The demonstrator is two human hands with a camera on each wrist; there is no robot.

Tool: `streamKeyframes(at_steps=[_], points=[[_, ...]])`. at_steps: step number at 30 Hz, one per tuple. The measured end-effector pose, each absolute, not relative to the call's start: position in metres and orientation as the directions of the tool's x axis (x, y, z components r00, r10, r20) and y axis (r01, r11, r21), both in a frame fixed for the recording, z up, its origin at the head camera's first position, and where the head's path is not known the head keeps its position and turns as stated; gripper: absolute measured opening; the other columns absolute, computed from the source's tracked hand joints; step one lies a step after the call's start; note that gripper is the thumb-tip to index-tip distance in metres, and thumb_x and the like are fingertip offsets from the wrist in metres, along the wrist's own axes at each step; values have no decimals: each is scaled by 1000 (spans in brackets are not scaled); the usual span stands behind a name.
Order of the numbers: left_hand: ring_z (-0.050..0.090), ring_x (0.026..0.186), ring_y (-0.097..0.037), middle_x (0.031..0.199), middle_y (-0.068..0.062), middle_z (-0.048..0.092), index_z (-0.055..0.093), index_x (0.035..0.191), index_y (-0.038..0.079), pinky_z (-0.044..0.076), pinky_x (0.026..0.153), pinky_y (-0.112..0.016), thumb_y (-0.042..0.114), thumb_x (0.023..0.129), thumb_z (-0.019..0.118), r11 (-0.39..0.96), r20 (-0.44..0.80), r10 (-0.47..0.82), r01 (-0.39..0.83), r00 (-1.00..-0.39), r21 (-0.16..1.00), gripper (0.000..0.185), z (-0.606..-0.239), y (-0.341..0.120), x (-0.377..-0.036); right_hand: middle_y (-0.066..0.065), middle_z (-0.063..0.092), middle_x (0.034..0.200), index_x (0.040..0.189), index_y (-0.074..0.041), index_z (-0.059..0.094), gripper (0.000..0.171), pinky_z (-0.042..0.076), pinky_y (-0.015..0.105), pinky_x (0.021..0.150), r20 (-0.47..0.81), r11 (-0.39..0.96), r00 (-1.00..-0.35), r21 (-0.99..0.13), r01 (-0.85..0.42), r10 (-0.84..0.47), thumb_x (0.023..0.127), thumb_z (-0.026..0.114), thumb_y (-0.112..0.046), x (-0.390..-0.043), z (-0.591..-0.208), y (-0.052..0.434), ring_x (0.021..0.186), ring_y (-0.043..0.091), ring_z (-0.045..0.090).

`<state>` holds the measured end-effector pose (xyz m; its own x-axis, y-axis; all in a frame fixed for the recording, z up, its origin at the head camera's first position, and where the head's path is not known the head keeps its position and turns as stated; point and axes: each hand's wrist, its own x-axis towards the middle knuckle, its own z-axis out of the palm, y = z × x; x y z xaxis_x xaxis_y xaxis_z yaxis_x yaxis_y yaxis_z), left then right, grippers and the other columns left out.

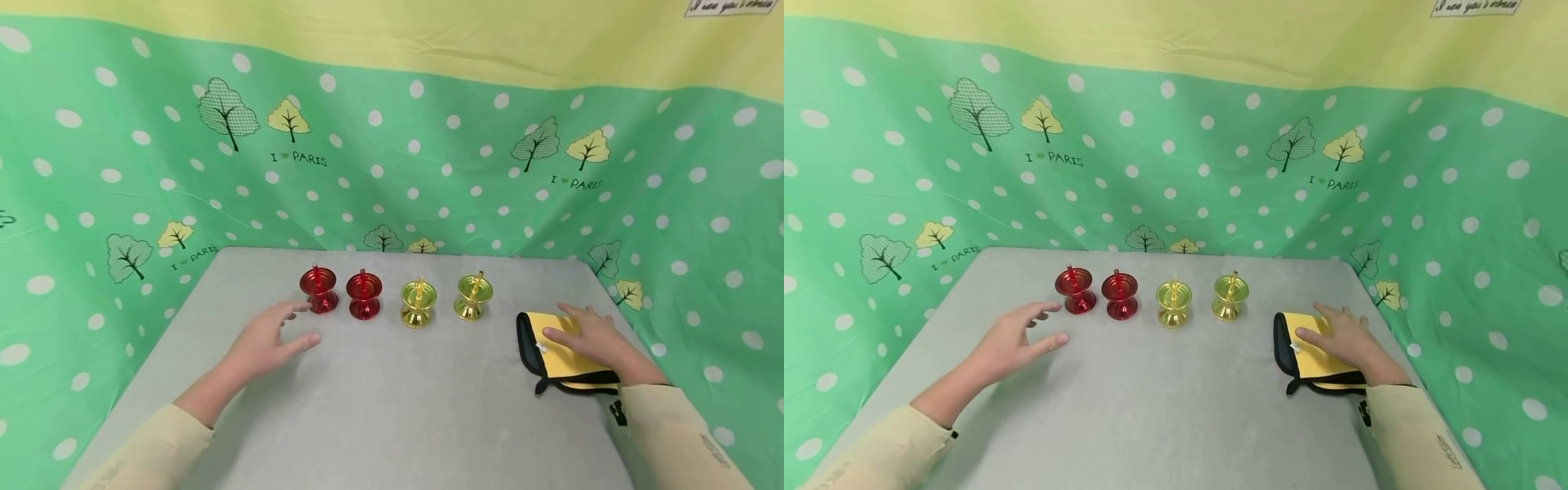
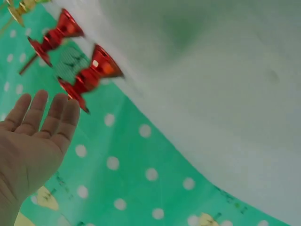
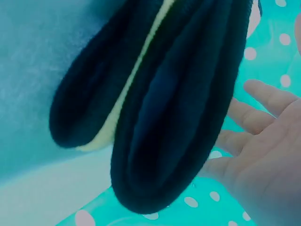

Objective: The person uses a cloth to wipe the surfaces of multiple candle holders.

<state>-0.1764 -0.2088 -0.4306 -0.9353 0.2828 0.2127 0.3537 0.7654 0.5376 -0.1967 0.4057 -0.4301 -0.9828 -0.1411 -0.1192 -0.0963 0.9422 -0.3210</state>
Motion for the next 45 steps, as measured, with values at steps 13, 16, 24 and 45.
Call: streamKeyframes(at_steps=[13, 16, 24, 45], points=[[67, 124, -36, 142, -8, 69, 62, 146, 10, 59, 102, -53, 41, 93, 83, 632, 109, 438, 392, -892, 668, 64, -440, -143, -163, 46, 39, 157, 159, 7, 39, 91, 38, 83, 106, -89, 926, -983, -357, -119, -161, 100, 70, -55, -183, -431, 412, 141, 72, 34], [66, 127, -35, 144, -6, 67, 60, 148, 11, 57, 105, -53, 43, 94, 82, 587, 93, 468, 388, -879, 710, 67, -440, -119, -163, 45, 40, 156, 159, 7, 40, 91, 38, 83, 107, -83, 924, -983, -363, -122, -163, 100, 71, -55, -179, -432, 413, 141, 71, 35], [61, 136, -38, 158, -10, 56, 47, 160, 16, 52, 113, -54, 53, 95, 78, 491, 51, 524, 350, -850, 798, 81, -440, -44, -171, 43, 46, 153, 156, 7, 44, 86, 41, 80, 105, -23, 923, -985, -353, -152, -171, 99, 74, -50, -172, -431, 413, 137, 68, 42], [34, 162, -30, 177, -11, 30, 17, 172, 13, 35, 129, -50, 58, 91, 81, 461, -18, 317, 138, -948, 877, 112, -452, 82, -238, 37, 57, 147, 150, 7, 54, 79, 45, 75, 106, 36, 925, -979, -322, -204, -203, 98, 76, -48, -171, -433, 409, 135, 62, 50]])
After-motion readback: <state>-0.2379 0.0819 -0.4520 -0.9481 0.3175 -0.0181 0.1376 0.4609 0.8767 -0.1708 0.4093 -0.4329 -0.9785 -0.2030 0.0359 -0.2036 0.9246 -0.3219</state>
